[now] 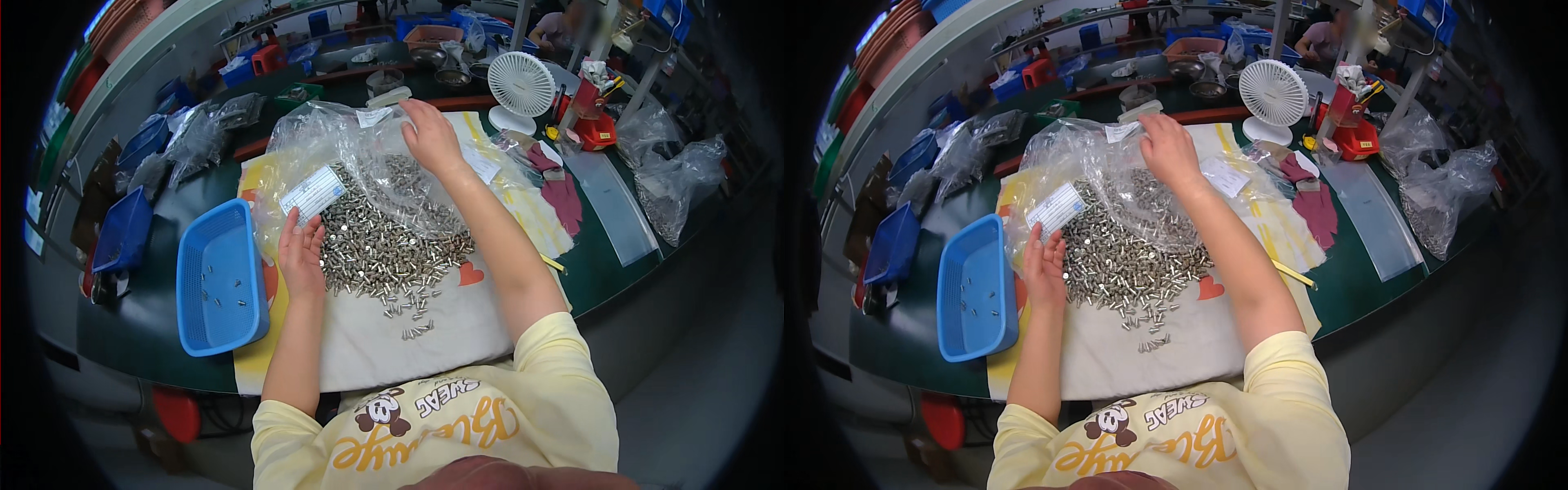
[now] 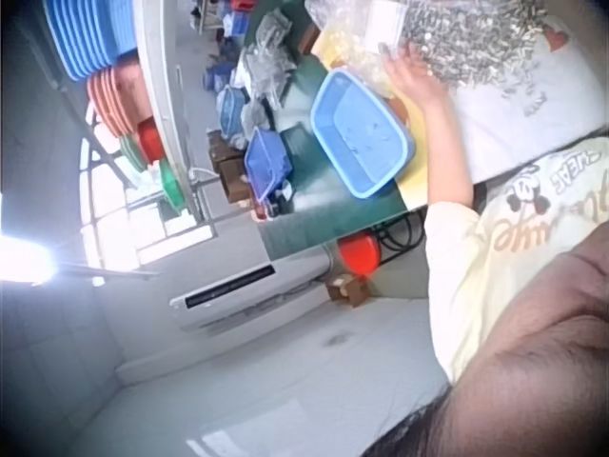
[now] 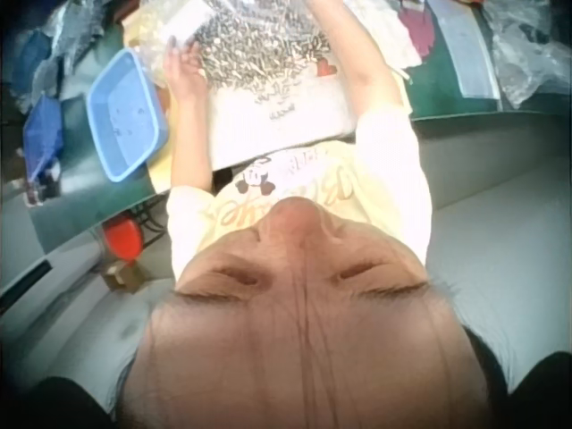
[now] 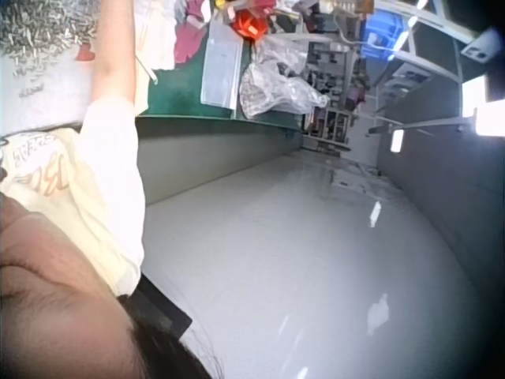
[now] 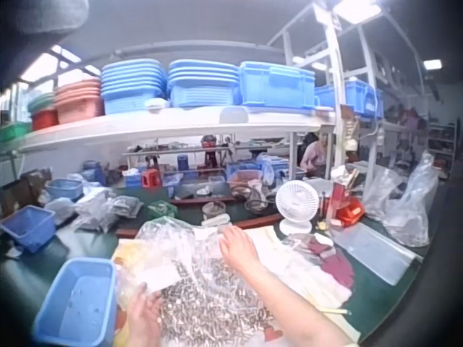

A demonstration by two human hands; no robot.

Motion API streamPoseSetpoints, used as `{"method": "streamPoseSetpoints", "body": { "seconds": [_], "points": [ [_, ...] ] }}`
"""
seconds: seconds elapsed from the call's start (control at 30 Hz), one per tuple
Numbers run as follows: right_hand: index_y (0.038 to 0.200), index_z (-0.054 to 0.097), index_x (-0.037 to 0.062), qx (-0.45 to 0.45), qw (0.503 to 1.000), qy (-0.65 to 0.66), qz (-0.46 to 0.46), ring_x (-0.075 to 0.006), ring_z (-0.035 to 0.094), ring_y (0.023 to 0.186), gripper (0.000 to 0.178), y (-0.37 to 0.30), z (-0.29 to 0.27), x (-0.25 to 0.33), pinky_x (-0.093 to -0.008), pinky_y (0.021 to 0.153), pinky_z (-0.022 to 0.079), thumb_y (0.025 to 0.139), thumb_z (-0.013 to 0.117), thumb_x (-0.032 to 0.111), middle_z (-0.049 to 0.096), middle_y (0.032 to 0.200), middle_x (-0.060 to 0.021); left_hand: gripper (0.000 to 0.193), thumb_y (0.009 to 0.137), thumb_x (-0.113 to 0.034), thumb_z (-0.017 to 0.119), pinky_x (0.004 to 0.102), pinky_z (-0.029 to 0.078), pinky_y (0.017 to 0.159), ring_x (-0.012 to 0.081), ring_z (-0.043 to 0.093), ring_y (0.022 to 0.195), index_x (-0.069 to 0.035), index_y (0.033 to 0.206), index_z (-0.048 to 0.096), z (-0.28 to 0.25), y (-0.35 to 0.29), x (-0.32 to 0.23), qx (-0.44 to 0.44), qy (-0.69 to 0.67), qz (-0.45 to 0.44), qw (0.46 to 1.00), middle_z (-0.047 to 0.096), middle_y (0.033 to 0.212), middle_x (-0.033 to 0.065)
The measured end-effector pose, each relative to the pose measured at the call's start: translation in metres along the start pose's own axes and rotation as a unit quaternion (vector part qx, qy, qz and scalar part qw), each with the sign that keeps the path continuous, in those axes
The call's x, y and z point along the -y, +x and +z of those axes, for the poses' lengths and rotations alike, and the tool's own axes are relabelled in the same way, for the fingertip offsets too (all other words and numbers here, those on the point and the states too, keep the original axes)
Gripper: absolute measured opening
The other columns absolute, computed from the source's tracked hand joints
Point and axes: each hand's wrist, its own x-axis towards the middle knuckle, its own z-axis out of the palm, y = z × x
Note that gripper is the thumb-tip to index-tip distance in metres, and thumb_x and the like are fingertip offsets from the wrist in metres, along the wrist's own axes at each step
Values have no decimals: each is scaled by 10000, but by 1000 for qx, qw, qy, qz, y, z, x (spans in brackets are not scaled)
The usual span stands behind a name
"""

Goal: The person sorts metal fasteners on a table by hand, placing selected fasteners into a blue basket. The person then checks product label cards before arranging and handling fasteners in rows on the cloth.

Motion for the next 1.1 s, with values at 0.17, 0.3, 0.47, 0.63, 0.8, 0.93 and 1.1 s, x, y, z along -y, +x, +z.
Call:
{"method": "streamPoseSetpoints", "body": {
  "seconds": [0.17, 0.3, 0.47, 0.63, 0.8, 0.93, 1.1],
  "points": [
    [1403, 317, 88, 343, 891, -154, 255, -363, 376, 1271, 807, -28, -71, -52, -377, 1053, 330, 681, 652, 228, 324, 1418, -201, 445, 941, -159, 468, 312, 461, 915, 223, 555, 1069, 38, 1329, 374, -2, 2, -7, -26, -19, 25, 999, 532, 1169, 164],
    [1402, 333, 112, 453, 835, -171, 263, -352, 416, 1248, 800, -69, -81, -63, -382, 1024, 365, 696, 669, 285, 380, 1383, -217, 447, 945, -176, 467, 319, 468, 903, 228, 554, 1071, 31, 1330, 374, -3, 7, -10, -54, -28, 49, 997, 525, 1174, 161],
    [1231, 531, 100, 252, 904, -240, 248, -346, 609, 959, 437, -75, -88, -79, -439, 832, 479, 797, 523, 149, 619, 1042, -226, 448, 943, -208, 471, 329, 465, 916, 229, 544, 1102, 1, 1329, 381, -17, 15, -5, -80, -8, 42, 996, 498, 1244, 118],
    [1195, 524, 61, -112, 980, -25, 162, -300, 643, 766, 332, -15, -110, -10, -394, 714, 502, 865, 492, 62, 657, 894, -178, 455, 931, -166, 485, 309, 458, 893, 217, 559, 1054, 37, 1325, 383, -16, 19, -2, -86, -15, 57, 995, 534, 1145, 143],
    [1201, 502, 13, -8, 826, 552, 113, -101, 533, 935, 293, -11, -21, 104, -264, 832, 437, 912, 489, 58, 591, 1060, -36, 520, 925, -176, 500, 320, 426, 934, 212, 519, 1111, 50, 1358, 323, -9, 12, -2, -84, 25, 76, 993, 504, 1191, 146],
    [1188, 517, 9, 111, 821, 527, 190, -120, 518, 1035, 279, -32, 67, 114, -271, 910, 403, 915, 474, 45, 591, 1113, -46, 524, 945, -254, 471, 351, 377, 981, 211, 470, 1194, -8, 1382, 320, -13, 15, 5, -70, 83, 73, 991, 442, 1304, 119],
    [1231, 548, 140, -42, 926, 360, 101, -242, 527, 1137, 383, -16, 92, 45, -311, 975, 379, 863, 507, 46, 584, 1202, -100, 535, 940, -289, 471, 399, 301, 1034, 209, 419, 1254, -57, 1398, 321, -13, 14, 8, -95, 106, 48, 989, 412, 1353, 89]
  ]
}}
